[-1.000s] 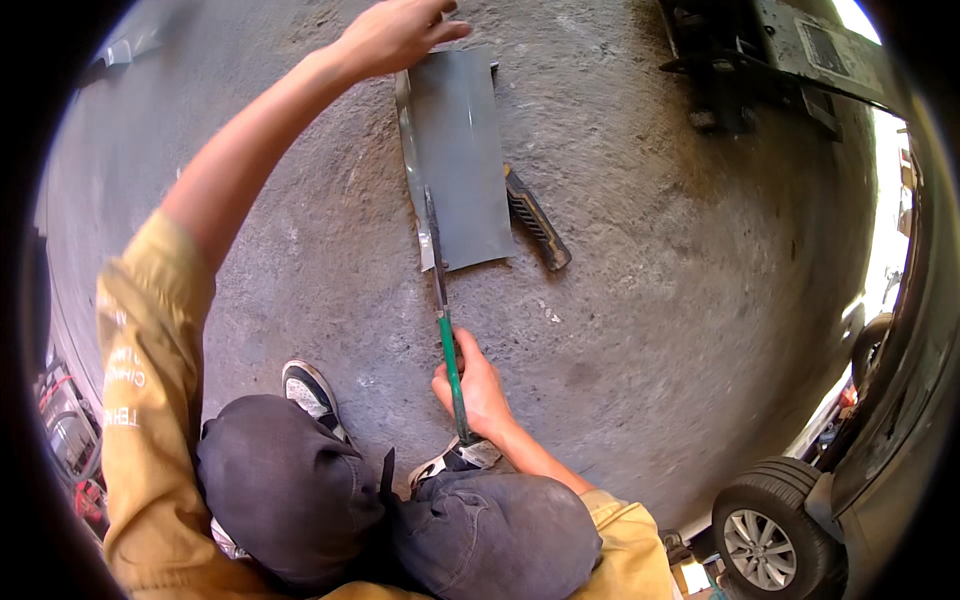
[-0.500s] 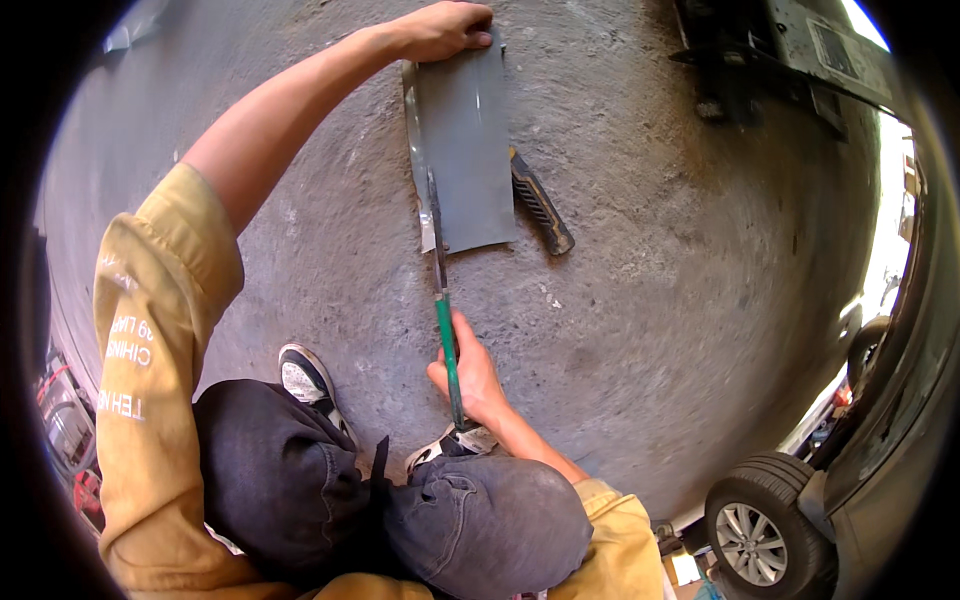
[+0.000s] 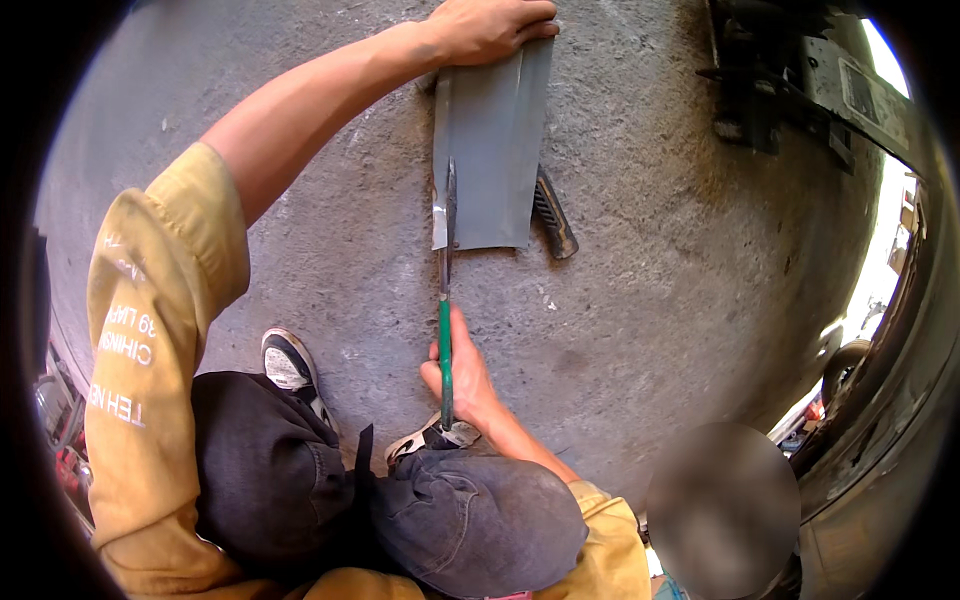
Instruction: The person uses a hammer to shape a rectangular metal sheet on the floor, then fits it against the car's wheel arch. They use tin snips to trim the sheet and continue shaping it with the hammer to match the vehicle's contour.
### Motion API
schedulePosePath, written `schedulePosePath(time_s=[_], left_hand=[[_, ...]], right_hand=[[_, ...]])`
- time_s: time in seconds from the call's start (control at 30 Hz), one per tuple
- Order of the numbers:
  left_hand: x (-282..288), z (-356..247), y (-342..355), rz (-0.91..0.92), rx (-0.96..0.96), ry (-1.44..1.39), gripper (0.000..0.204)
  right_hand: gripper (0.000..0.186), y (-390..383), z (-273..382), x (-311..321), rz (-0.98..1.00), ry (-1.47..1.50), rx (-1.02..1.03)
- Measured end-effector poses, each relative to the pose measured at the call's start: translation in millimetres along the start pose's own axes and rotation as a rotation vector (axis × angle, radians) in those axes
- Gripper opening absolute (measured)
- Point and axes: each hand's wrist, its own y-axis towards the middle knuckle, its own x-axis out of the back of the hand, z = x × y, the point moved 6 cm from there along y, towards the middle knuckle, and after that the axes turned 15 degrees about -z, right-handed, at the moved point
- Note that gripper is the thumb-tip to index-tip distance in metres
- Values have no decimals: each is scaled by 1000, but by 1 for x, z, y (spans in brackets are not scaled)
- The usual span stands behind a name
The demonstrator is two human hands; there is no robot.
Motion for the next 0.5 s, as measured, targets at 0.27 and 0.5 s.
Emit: schedulePosePath(time_s=[0.27,0.5], left_hand=[[-2,-10,-2,-114,-76,2,32],[-16,-21,5,-147,-169,-22,31]], right_hand=[[73,1,-4,-3,-74,100,59],[67,4,-6,-3,-145,108,127]])
